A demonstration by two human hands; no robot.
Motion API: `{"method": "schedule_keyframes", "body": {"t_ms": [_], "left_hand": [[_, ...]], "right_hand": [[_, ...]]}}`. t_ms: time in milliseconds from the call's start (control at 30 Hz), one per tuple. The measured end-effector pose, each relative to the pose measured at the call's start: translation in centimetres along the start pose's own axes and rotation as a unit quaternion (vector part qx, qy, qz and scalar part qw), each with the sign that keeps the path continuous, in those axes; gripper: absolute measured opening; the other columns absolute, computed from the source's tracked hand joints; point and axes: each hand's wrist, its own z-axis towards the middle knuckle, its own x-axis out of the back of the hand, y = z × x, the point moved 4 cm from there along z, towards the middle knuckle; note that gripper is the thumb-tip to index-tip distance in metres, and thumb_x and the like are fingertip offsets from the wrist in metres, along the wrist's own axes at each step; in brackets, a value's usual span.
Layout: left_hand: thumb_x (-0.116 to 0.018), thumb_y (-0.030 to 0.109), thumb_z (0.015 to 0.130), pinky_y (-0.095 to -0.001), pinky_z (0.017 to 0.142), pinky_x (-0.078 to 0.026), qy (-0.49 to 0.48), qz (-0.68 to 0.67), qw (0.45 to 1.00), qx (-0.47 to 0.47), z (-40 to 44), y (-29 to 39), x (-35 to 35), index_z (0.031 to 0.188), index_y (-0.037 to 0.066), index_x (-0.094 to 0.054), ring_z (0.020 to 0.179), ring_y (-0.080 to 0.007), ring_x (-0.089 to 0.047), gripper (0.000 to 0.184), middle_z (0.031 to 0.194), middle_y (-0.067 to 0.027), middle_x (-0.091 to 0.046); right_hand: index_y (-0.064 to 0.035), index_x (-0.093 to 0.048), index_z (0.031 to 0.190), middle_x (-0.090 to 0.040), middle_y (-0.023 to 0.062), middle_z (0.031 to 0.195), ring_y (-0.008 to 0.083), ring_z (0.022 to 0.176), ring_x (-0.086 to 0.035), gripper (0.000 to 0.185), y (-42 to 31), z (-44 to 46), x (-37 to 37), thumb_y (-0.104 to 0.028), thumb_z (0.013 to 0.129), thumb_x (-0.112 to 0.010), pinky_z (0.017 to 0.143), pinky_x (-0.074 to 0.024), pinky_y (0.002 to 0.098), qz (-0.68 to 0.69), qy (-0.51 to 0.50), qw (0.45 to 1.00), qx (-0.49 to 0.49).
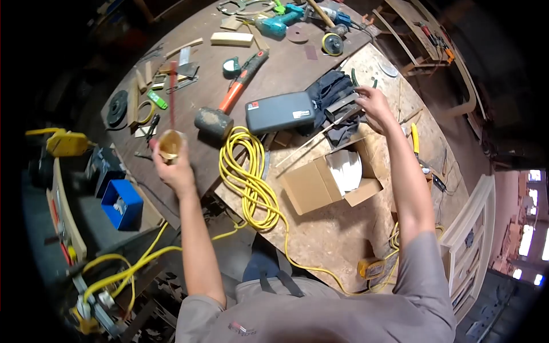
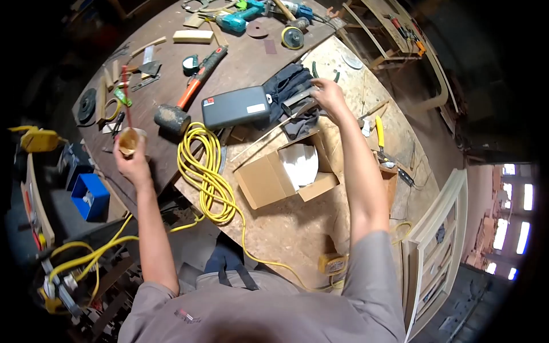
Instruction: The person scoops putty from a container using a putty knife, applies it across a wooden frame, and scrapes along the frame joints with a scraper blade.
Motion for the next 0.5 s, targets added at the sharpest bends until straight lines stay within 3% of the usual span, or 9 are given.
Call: {"method": "schedule_keyframes", "body": {"t_ms": [67,133,167,267,333,400,433,500], "left_hand": [[-0.088,0.017,0.077,-0.0368,0.096,-0.051,0.008,0.057,0.998,-0.001,3.2,-4.6,-1.3,0.127,-0.001,-0.064,0.106,-0.0236,-0.067,0.057,0.118,-0.0129,-0.07],[-0.088,0.019,0.077,-0.0371,0.096,-0.051,-0.016,0.023,0.999,0.031,4.6,-6.8,-2.3,0.124,-0.001,-0.066,0.107,-0.024,-0.067,0.055,0.118,-0.0123,-0.071],[-0.088,0.019,0.077,-0.0371,0.096,-0.051,-0.018,0.024,0.999,0.043,5.1,-7.8,-2.7,0.124,-0.001,-0.066,0.107,-0.0241,-0.066,0.055,0.118,-0.0124,-0.071],[-0.087,0.02,0.078,-0.0377,0.097,-0.05,0.004,0.051,0.997,0.061,5.8,-10.8,-3.3,0.124,-0.001,-0.066,0.108,-0.0257,-0.066,0.054,0.118,-0.0133,-0.071],[-0.087,0.02,0.079,-0.0381,0.097,-0.05,0.024,0.069,0.995,0.061,6.1,-12.0,-3.7,0.124,-0.001,-0.067,0.109,-0.0268,-0.066,0.054,0.118,-0.0138,-0.071],[-0.086,0.019,0.08,-0.0382,0.098,-0.05,0.005,0.073,0.996,0.046,6.3,-11.8,-3.8,0.127,-0.001,-0.065,0.109,-0.0265,-0.066,0.055,0.12,-0.0135,-0.07],[-0.085,0.017,0.081,-0.0374,0.097,-0.051,0.001,0.087,0.995,0.043,6.2,-11.4,-3.8,0.127,-0.002,-0.064,0.109,-0.0241,-0.065,0.055,0.121,-0.0127,-0.069],[-0.085,0.015,0.081,-0.0371,0.097,-0.051,-0.014,0.101,0.994,0.041,5.9,-10.6,-4.2,0.128,-0.001,-0.063,0.109,-0.0227,-0.065,0.054,0.122,-0.0122,-0.068]], "right_hand": [[-0.0081,-0.073,0.12,-0.072,0.021,0.118,0.036,0.112,-0.068,0.045,0.1,2.6,-1.3,-0.003,0.076,-0.063,0.097,-0.0539,0.037,-0.17,-0.007,0.985,0.028],[-0.0113,-0.072,0.121,-0.072,0.0199,0.115,0.039,0.108,-0.068,0.051,0.3,3.9,-2.6,0.002,0.073,-0.059,0.094,-0.054,0.0404,-0.256,-0.092,0.961,0.039],[-0.0082,-0.073,0.116,-0.073,0.0207,0.112,0.038,0.108,-0.069,0.049,0.0,4.0,-2.7,0.001,0.071,-0.056,0.093,-0.0544,0.0403,-0.31,-0.134,0.939,0.064],[-0.0042,-0.076,0.103,-0.071,0.0268,0.102,0.0434,0.1,-0.069,0.035,-0.8,3.5,-1.3,-0.005,0.072,-0.06,0.086,-0.0559,0.0441,-0.265,-0.032,0.962,0.063],[0.0016,-0.075,0.089,-0.072,0.026,0.087,0.0407,0.083,-0.072,0.022,-3.1,0.2,-0.7,-0.011,0.076,-0.063,0.073,-0.0578,0.0433,-0.384,-0.178,0.906,-0.026],[0.0037,-0.073,0.089,-0.073,0.0234,0.083,0.0346,0.077,-0.074,0.029,-2.0,-1.9,-1.3,-0.024,0.08,-0.072,0.072,-0.0578,0.0418,-0.385,-0.339,0.843,-0.16],[0.0033,-0.073,0.086,-0.074,0.0193,0.078,0.0313,0.071,-0.074,0.043,-1.0,-2.3,-2.2,-0.039,0.078,-0.08,0.072,-0.0588,0.0405,-0.403,-0.337,0.841,-0.127],[0.0005,-0.072,0.097,-0.075,0.0199,0.092,0.0343,0.088,-0.074,0.055,1.5,-3.0,-3.2,-0.048,0.074,-0.085,0.081,-0.0582,0.0428,-0.338,-0.26,0.902,-0.073]]}}
